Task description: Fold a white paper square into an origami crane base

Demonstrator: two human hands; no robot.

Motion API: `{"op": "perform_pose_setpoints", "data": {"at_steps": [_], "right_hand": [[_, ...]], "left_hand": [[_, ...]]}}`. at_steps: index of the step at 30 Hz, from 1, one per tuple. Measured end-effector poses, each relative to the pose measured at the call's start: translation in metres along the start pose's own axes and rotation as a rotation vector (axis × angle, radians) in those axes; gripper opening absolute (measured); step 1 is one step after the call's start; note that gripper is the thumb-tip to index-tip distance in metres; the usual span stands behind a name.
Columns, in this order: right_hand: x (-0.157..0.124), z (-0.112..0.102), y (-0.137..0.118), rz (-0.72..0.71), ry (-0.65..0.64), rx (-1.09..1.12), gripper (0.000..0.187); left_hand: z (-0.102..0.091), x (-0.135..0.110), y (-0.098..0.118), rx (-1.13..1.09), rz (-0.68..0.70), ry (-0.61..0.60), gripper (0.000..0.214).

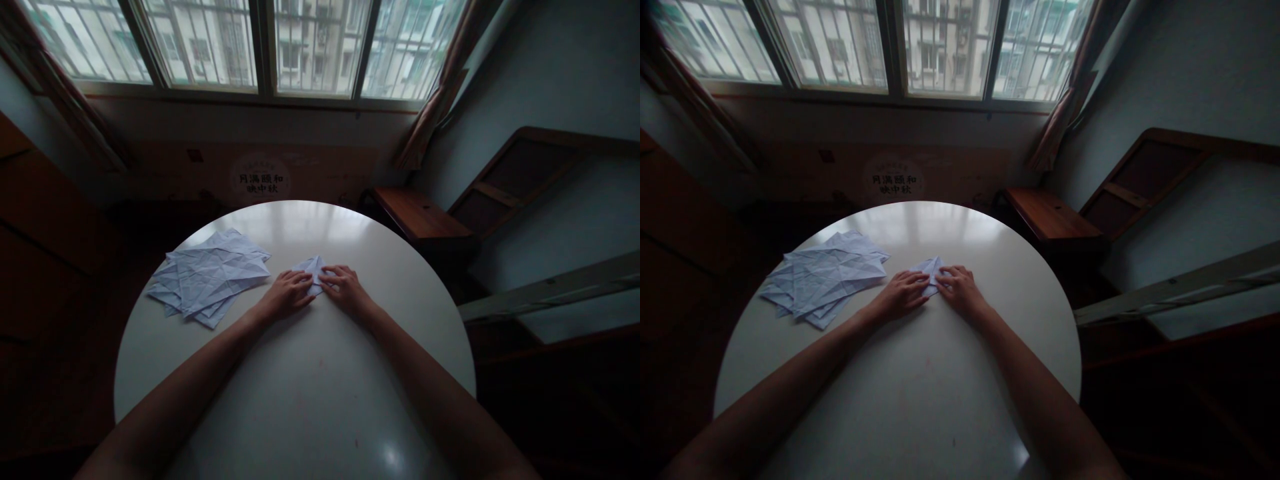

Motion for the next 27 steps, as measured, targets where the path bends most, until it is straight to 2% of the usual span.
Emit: {"op": "perform_pose_setpoints", "data": {"at_steps": [8, 17, 27], "right_hand": [[-0.0002, 0.0007, 0.0013, -0.013, -0.031, 0.012, 0.023], [0.0007, -0.0016, 0.0065, -0.065, -0.115, 0.012, 0.043], [0.0019, 0.0009, 0.0059, -0.055, -0.063, 0.04, 0.022]], "left_hand": [[-0.0059, -0.0011, 0.0044, -0.077, 0.039, 0.01, 0.042], [-0.0033, -0.0001, 0.0024, -0.088, 0.016, 0.03, 0.039], [-0.0068, -0.0003, 0.0046, -0.07, 0.017, 0.023, 0.038]]}}
Point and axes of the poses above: each hand's wrist, its own x-axis towards the middle knuckle, its own z-axis out of the palm, y = z × x, the point moved 2 cm from there along x, towards the middle knuckle, and after that the axes turned 9 degrees about z, right-handed, at the moved point
